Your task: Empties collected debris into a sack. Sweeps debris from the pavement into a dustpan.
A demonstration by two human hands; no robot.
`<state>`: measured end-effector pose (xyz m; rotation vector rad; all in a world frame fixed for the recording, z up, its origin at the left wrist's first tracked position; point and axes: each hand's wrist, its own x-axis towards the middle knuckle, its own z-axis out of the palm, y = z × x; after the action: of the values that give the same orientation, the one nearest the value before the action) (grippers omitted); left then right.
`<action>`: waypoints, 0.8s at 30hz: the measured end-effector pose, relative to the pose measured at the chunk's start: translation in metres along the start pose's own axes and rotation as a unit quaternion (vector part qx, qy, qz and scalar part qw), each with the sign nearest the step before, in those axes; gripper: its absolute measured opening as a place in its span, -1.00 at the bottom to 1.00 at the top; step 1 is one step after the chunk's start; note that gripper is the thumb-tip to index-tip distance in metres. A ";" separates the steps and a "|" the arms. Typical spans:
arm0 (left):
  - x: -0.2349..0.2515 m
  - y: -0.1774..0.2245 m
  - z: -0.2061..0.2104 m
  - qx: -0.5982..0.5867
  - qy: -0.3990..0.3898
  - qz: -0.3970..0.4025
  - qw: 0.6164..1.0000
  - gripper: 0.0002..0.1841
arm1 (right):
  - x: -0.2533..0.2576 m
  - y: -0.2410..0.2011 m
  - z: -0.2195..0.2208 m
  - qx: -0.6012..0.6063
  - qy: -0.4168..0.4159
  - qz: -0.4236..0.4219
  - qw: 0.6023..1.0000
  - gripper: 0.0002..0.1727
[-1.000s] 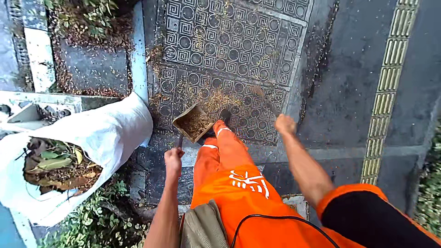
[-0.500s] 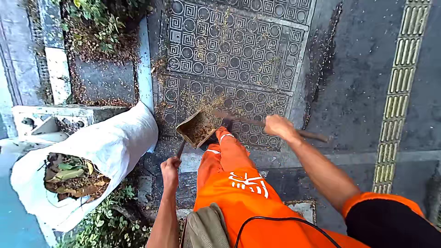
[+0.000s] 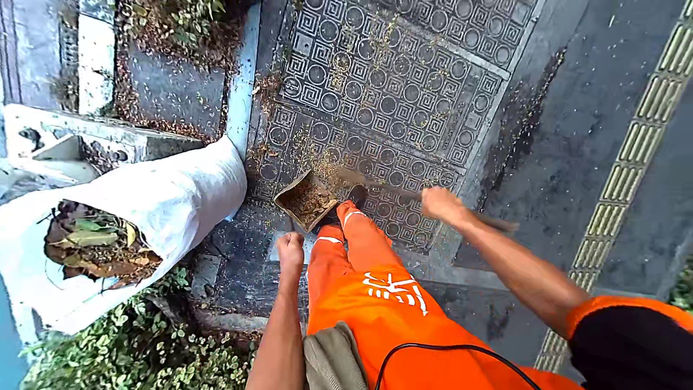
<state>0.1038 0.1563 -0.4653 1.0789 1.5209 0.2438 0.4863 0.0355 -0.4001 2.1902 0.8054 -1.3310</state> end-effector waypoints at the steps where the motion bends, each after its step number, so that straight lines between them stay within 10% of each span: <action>1: 0.002 0.003 0.004 0.000 0.007 -0.003 1.000 -0.62 | 0.005 0.003 -0.023 -0.010 0.019 0.003 1.000 -0.71; 5: 0.004 0.009 0.013 0.014 0.025 -0.007 1.000 -0.63 | 0.035 -0.038 -0.051 -0.024 0.090 0.009 0.996 -0.66; 8: 0.000 0.004 0.011 0.057 0.016 -0.008 0.998 -0.61 | 0.040 -0.070 0.041 -0.009 0.123 -0.029 0.992 -0.68; 11: -0.009 -0.010 0.000 0.075 0.012 -0.004 0.997 -0.61 | 0.008 -0.086 0.093 -0.052 -0.015 -0.047 0.997 -0.62; 20: -0.008 -0.021 -0.028 -0.020 0.016 -0.001 1.000 -0.59 | 0.011 -0.076 -0.024 -0.026 0.058 -0.028 0.998 -0.71; 24: -0.016 -0.035 -0.053 0.000 -0.007 -0.012 1.000 -0.60 | 0.043 -0.125 0.041 -0.019 0.127 -0.036 0.991 -0.62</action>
<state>0.0386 0.1469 -0.4631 1.0608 1.5208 0.2200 0.3904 0.1106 -0.4664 2.3506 1.0035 -1.0707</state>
